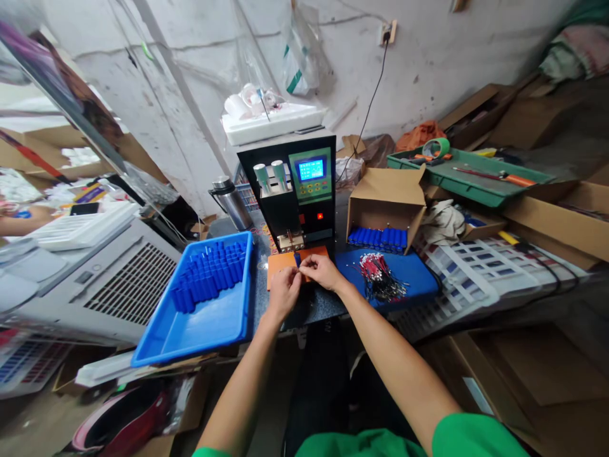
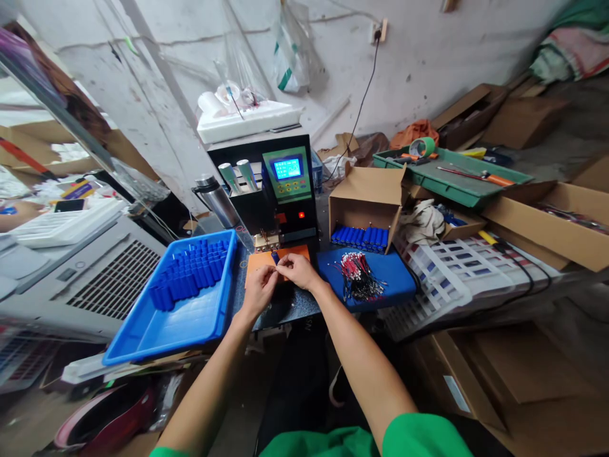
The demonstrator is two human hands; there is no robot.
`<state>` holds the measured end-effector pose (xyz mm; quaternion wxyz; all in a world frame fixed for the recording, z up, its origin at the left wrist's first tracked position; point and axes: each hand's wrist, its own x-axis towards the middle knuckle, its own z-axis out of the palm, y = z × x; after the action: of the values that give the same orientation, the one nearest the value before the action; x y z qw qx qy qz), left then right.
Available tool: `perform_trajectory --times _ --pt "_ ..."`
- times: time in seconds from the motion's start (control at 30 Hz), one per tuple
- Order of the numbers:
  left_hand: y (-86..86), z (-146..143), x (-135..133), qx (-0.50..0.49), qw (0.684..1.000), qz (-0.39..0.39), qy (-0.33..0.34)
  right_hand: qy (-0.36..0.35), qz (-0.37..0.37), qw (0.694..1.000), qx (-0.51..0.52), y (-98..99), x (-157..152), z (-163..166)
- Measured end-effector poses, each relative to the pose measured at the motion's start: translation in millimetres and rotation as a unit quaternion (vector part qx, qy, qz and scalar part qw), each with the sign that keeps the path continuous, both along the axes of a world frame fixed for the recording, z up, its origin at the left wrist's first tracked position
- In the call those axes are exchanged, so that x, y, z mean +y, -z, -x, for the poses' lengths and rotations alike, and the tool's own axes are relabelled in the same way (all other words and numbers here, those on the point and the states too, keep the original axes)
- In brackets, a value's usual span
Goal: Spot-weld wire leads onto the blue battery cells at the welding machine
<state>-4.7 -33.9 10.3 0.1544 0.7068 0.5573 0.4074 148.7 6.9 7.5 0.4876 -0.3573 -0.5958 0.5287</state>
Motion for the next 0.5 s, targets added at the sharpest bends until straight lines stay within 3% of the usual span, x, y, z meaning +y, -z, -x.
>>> perform_trajectory --times 0.13,0.33,0.5 --pt "-0.4 -2.6 0.8 -0.019 1.0 0.01 0.007 0.007 0.002 1.0 -0.015 1.2 0.1 0.9" --pt "0.5 0.1 -3.6 -0.012 0.996 -0.085 0.017 0.031 0.076 0.995 0.056 -4.5 0.7 -4.8" --pt "5.9 3.5 8.8 0.036 0.996 -0.023 0.082 0.034 0.113 0.988 0.096 -5.6 3.4 -8.4"
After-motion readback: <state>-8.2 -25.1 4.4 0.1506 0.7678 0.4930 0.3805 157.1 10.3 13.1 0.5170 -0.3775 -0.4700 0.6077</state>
